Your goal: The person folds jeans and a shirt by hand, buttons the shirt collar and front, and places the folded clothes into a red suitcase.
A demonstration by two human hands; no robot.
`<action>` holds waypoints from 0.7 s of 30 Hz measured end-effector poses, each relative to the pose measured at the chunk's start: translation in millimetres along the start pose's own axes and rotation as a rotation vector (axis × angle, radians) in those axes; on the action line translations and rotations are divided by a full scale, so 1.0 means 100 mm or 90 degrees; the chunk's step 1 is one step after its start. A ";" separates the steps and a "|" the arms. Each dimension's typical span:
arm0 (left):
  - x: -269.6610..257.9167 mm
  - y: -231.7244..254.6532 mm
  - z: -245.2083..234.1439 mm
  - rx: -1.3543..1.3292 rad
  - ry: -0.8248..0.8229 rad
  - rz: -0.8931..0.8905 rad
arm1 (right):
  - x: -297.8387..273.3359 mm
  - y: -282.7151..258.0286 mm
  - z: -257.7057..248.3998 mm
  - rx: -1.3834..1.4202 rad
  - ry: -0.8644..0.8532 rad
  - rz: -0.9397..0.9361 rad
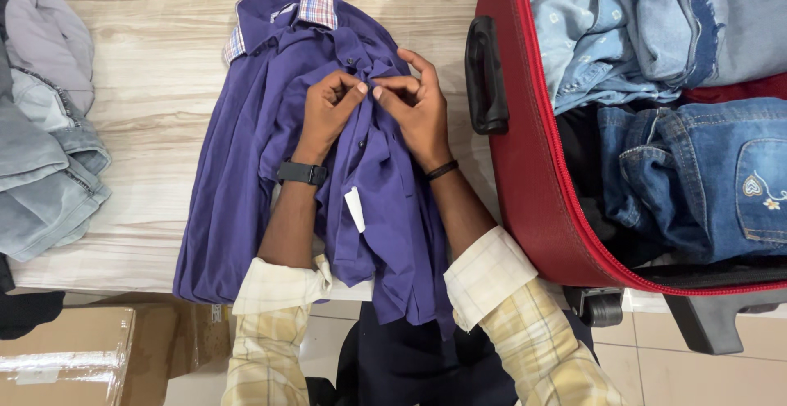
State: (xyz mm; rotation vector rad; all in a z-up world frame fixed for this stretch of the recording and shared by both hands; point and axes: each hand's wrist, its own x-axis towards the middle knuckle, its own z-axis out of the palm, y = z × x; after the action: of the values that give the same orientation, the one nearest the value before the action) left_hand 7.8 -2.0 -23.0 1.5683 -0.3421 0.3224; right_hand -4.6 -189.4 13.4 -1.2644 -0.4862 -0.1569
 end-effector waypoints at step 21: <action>0.02 -0.11 0.01 -0.022 -0.032 -0.024 | 0.01 0.09 -0.06 0.131 0.031 0.152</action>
State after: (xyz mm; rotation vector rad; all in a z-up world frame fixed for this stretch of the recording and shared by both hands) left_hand 14.3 -2.7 -32.5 1.5494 -0.3550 0.2474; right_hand 1.8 -192.2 4.6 -1.1048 -0.2979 0.0623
